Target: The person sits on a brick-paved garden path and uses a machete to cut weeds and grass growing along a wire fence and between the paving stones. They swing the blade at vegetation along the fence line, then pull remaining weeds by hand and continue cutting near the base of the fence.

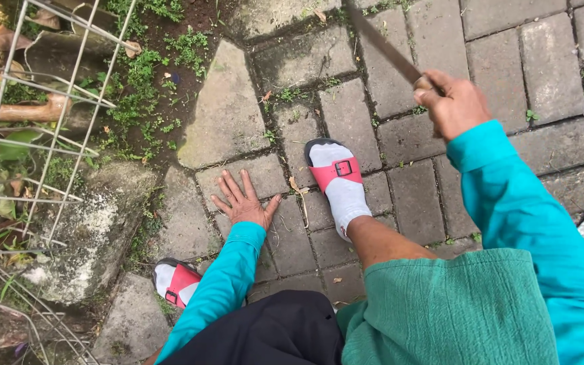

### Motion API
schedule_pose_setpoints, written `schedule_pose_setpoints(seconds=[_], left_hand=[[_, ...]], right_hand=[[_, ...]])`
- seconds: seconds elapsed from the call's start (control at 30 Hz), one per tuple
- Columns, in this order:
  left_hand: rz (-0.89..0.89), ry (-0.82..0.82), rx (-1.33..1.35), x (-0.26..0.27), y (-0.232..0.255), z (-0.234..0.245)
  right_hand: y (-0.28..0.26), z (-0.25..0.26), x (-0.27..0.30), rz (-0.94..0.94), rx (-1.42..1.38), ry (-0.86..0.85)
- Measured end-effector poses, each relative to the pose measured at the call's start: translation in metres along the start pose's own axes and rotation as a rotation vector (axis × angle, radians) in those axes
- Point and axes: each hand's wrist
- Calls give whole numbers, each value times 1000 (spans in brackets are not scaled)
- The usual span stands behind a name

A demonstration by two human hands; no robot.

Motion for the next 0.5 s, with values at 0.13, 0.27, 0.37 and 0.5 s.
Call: schedule_pose_setpoints(seconds=[0.13, 0.27, 0.37, 0.5], left_hand=[[-3, 12, 14, -1, 3, 4], [5, 7, -1, 0, 1, 2], [-4, 10, -5, -4, 1, 3], [2, 8, 16, 1, 2, 3]], right_hand=[[1, 12, 4, -224, -487, -121], [12, 24, 19, -31, -34, 62], [34, 33, 23, 235, 485, 143], [13, 36, 38, 325, 948, 91]])
Point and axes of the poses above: each hand's wrist, its own x-axis away from the middle knuckle, its own z-axis out of the back of the hand, y = z × x, and after that the axes turned 12 degrees about -y, right-handed
